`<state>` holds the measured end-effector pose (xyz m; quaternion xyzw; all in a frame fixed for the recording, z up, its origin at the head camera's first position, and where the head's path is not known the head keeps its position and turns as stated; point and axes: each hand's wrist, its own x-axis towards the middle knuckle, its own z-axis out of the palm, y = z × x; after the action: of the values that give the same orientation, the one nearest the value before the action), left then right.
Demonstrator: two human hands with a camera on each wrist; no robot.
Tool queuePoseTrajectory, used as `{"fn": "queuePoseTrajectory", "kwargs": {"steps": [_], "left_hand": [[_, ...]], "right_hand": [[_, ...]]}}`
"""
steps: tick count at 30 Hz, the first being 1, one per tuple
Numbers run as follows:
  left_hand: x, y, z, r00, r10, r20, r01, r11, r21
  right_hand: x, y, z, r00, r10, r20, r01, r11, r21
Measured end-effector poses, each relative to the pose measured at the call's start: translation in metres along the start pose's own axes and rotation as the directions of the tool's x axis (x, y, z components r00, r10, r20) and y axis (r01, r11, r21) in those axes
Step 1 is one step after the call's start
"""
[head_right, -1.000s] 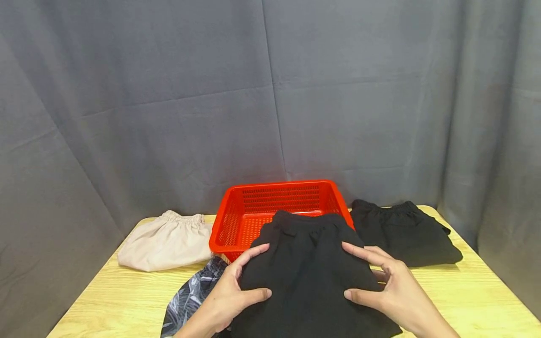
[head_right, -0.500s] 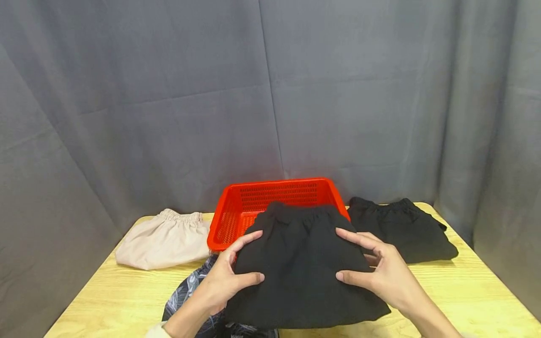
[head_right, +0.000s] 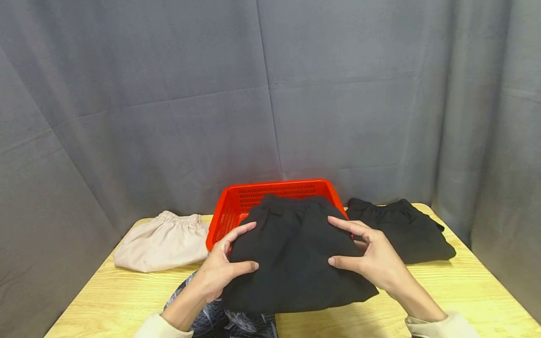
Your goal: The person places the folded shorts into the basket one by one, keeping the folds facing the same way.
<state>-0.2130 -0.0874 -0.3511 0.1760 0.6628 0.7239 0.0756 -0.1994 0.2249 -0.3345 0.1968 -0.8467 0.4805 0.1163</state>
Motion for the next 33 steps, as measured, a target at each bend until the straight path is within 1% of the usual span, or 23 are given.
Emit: {"fn": "queuePoseTrajectory", "kwargs": {"steps": [4,12,18,22,25,29,33], "left_hand": [[0.002,0.001,-0.001,1.0,-0.001,-0.015,0.001,1.0,0.011],[0.009,0.002,-0.004,1.0,0.02,-0.012,-0.02,1.0,0.007],[0.016,0.001,-0.007,0.999,0.034,-0.012,-0.034,0.999,-0.003],[0.022,-0.001,-0.011,0.999,0.044,-0.01,-0.044,0.999,-0.014],[0.025,-0.002,-0.015,0.999,0.05,-0.008,-0.051,0.998,-0.026],[0.031,-0.004,-0.02,0.999,0.049,0.002,-0.049,0.998,-0.046],[0.037,-0.005,-0.025,0.999,0.038,0.004,-0.037,0.998,-0.043]], "right_hand": [[0.005,0.001,0.001,1.0,-0.002,-0.001,0.002,1.0,0.003],[0.012,0.002,0.002,1.0,0.015,0.003,-0.015,1.0,0.004],[0.019,0.004,0.001,1.0,0.021,-0.003,-0.021,0.999,0.029],[0.024,0.006,0.001,0.999,0.044,-0.007,-0.044,0.999,0.032],[0.028,0.007,0.002,0.998,0.063,-0.001,-0.063,0.996,0.061],[0.033,0.009,0.004,0.998,0.069,-0.009,-0.068,0.995,0.076],[0.039,0.012,0.006,0.998,0.065,-0.015,-0.063,0.994,0.089]]}}
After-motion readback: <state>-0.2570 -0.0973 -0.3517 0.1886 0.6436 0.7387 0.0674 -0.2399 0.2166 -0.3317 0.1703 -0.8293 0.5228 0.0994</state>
